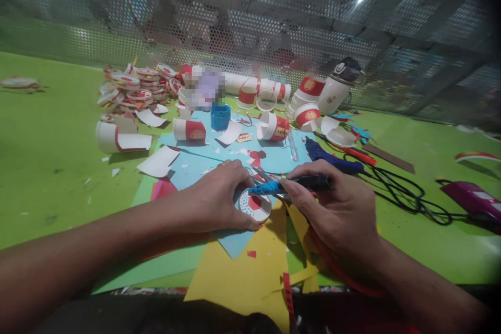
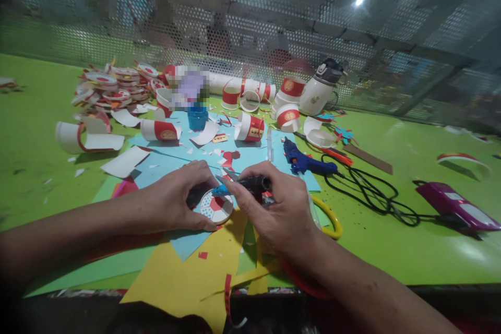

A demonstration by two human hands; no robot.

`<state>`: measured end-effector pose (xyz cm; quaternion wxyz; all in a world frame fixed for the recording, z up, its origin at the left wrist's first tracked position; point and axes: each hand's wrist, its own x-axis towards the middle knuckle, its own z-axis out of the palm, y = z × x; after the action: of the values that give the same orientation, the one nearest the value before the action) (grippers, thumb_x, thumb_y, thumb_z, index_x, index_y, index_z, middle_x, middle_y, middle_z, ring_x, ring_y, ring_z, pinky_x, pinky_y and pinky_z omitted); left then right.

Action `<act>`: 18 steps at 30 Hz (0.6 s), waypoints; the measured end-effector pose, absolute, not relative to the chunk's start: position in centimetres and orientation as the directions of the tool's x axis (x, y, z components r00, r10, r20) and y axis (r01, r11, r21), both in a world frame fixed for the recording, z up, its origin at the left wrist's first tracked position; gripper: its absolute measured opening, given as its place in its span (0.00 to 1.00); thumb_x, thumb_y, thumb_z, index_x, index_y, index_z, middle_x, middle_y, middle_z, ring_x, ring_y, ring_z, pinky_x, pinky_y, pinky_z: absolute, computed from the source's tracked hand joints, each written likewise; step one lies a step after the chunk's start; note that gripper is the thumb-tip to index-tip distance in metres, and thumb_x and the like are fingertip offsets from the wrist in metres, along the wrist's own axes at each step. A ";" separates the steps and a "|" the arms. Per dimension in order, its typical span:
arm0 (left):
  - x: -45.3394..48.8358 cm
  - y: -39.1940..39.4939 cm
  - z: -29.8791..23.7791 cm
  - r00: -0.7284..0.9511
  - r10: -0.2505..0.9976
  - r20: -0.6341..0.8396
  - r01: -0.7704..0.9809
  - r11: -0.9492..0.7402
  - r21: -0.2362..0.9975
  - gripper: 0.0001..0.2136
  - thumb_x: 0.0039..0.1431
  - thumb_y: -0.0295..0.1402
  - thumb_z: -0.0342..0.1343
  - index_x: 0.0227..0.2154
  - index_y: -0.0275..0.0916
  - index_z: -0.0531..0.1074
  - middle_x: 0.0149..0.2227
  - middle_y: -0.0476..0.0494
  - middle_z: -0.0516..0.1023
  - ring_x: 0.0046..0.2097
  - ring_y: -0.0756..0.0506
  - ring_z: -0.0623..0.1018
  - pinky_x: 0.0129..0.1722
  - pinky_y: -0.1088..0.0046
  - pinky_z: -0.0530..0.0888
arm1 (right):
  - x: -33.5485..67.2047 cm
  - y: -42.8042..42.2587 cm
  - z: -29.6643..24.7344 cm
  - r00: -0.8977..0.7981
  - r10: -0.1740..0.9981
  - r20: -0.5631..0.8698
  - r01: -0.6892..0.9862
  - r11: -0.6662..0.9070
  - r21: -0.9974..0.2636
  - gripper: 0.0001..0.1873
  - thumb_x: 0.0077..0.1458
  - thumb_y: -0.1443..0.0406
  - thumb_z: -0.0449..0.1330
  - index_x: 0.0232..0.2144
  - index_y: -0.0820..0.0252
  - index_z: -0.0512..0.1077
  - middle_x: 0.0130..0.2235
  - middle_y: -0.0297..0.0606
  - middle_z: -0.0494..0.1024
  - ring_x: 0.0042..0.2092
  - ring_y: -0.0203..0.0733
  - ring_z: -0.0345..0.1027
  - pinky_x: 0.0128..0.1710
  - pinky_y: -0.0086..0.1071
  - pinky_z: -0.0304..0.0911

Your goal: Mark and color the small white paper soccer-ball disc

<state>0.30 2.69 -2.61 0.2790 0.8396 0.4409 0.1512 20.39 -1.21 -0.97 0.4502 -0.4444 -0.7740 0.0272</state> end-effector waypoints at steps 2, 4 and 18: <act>0.3 2.7 -2.5 0.573 0.819 0.009 0.657 -0.466 0.593 0.21 0.41 0.43 0.69 0.35 0.38 0.71 0.36 0.47 0.67 0.39 0.43 0.67 0.35 0.70 0.64 | 20.6 -1.4 -1.0 -0.242 0.705 0.667 0.656 0.625 -0.423 0.04 0.56 0.67 0.64 0.31 0.58 0.71 0.26 0.28 0.75 0.24 0.30 0.66 0.25 0.24 0.62; 0.3 2.7 -2.5 0.571 0.821 0.009 0.663 -0.468 0.584 0.20 0.42 0.43 0.69 0.34 0.38 0.70 0.35 0.47 0.67 0.38 0.44 0.67 0.34 0.70 0.64 | 20.8 -1.6 -1.0 -0.292 0.695 0.657 0.647 0.649 -0.400 0.04 0.56 0.67 0.63 0.33 0.57 0.71 0.27 0.28 0.76 0.26 0.31 0.68 0.26 0.24 0.62; 0.2 2.4 -1.9 0.596 0.803 -0.012 0.658 -0.481 0.579 0.21 0.46 0.43 0.67 0.39 0.37 0.72 0.38 0.45 0.68 0.40 0.43 0.68 0.37 0.68 0.65 | 20.9 -1.5 -0.8 -0.442 0.615 0.653 0.556 0.759 -0.339 0.04 0.58 0.68 0.61 0.36 0.57 0.70 0.29 0.29 0.77 0.30 0.32 0.71 0.32 0.24 0.65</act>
<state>0.17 2.39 -1.91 0.2741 0.8503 0.4296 0.1316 20.90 -1.48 -0.76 0.4002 -0.3450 -0.8482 0.0369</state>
